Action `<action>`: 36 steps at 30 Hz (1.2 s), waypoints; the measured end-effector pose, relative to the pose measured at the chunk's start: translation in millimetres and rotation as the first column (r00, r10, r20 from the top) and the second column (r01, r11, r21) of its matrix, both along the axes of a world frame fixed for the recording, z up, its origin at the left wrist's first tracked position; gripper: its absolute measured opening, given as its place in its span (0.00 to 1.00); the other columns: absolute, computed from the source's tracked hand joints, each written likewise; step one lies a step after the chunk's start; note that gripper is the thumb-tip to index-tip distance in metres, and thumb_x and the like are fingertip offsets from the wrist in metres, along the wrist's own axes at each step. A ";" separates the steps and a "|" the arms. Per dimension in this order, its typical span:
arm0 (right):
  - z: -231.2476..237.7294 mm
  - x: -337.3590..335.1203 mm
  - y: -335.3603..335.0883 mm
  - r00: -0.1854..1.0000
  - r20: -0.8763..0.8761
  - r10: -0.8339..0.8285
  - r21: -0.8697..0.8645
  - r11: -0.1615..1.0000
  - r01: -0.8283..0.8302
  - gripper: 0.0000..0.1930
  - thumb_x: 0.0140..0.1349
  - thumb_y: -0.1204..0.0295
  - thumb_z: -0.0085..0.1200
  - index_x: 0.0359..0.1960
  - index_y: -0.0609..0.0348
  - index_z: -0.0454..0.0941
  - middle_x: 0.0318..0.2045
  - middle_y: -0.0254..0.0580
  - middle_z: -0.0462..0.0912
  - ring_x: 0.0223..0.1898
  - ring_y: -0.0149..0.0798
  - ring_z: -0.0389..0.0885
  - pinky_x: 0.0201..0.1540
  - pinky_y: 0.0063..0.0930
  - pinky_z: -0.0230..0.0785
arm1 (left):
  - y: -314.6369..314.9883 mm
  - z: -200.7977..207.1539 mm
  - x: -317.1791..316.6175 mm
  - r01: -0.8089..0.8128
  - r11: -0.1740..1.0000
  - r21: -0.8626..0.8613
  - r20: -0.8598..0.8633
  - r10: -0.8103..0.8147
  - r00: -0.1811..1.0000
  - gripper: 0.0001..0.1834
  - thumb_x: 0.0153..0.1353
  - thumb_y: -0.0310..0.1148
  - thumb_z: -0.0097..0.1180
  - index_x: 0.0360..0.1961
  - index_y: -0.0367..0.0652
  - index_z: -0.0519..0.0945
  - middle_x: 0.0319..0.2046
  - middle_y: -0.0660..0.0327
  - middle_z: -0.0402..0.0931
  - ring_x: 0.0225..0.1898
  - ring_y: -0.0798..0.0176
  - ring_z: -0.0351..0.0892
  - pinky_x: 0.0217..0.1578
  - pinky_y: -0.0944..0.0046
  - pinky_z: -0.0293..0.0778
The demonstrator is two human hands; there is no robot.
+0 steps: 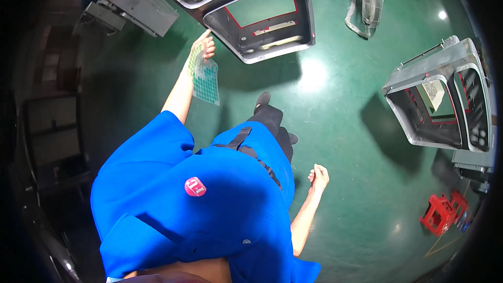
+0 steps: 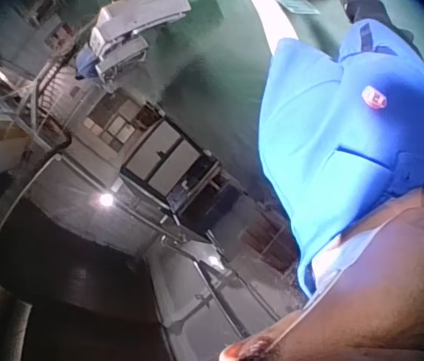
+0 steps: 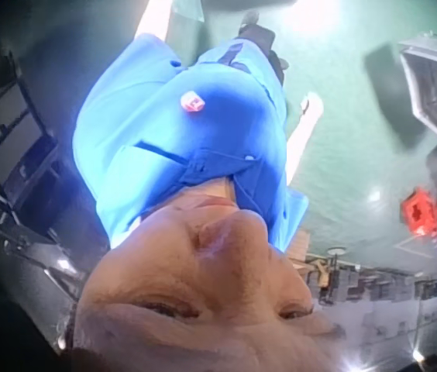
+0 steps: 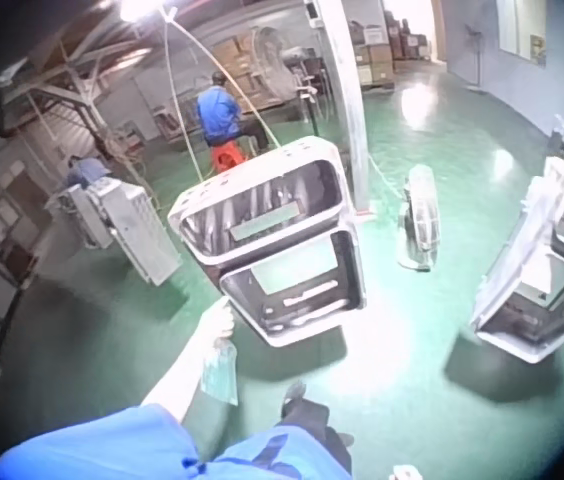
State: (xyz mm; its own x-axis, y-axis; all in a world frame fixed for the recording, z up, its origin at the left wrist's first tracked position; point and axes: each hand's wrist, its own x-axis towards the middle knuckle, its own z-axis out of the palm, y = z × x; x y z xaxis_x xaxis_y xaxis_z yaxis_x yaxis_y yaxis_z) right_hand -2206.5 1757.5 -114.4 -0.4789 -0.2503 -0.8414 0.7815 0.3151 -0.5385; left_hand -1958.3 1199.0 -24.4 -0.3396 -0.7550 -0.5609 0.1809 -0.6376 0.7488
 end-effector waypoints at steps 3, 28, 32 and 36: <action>-10.0 -14.0 14.9 0.999 0.024 -0.029 0.002 1.000 0.029 0.07 0.54 0.73 0.59 0.30 0.59 0.74 0.17 0.35 0.74 0.14 0.25 0.69 0.14 0.15 0.63 | 9.5 -3.1 0.0 0.000 1.000 0.014 -0.070 0.001 0.998 0.30 0.59 0.27 0.45 0.64 0.57 0.56 0.14 0.65 0.56 0.12 0.70 0.54 0.10 0.71 0.52; -46.9 -187.8 63.6 0.989 0.081 -0.120 0.073 0.991 0.114 0.08 0.54 0.71 0.60 0.26 0.53 0.72 0.16 0.29 0.73 0.14 0.22 0.67 0.14 0.13 0.60 | 73.8 -1.0 -122.8 -0.484 0.872 -0.073 -0.016 0.484 0.875 0.26 0.59 0.29 0.46 0.60 0.49 0.63 0.12 0.64 0.61 0.09 0.68 0.57 0.07 0.70 0.51; -46.6 -220.7 59.6 0.992 0.091 -0.088 0.072 0.994 0.082 0.08 0.54 0.71 0.60 0.26 0.54 0.72 0.16 0.30 0.72 0.14 0.21 0.66 0.14 0.12 0.60 | 77.2 1.4 -136.3 -0.505 0.861 -0.051 -0.059 0.502 0.863 0.27 0.58 0.28 0.46 0.61 0.50 0.62 0.12 0.63 0.62 0.09 0.66 0.58 0.08 0.71 0.51; -58.8 -245.5 77.7 0.994 0.093 -0.049 0.028 0.999 0.047 0.07 0.53 0.72 0.61 0.27 0.56 0.73 0.16 0.30 0.73 0.14 0.22 0.67 0.15 0.15 0.62 | 71.3 3.4 -169.9 -0.421 0.889 -0.182 0.102 0.443 0.891 0.15 0.59 0.44 0.50 0.36 0.43 0.74 0.14 0.63 0.64 0.09 0.67 0.60 0.08 0.70 0.52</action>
State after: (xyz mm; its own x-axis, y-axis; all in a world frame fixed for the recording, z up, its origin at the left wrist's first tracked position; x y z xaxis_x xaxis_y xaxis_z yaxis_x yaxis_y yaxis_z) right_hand -2452.0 1835.2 -173.2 -0.4089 -0.2067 -0.8889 0.8424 0.2891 -0.4547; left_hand -2128.2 1270.2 -20.9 0.1109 -0.8883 -0.4457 0.3015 -0.3973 0.8667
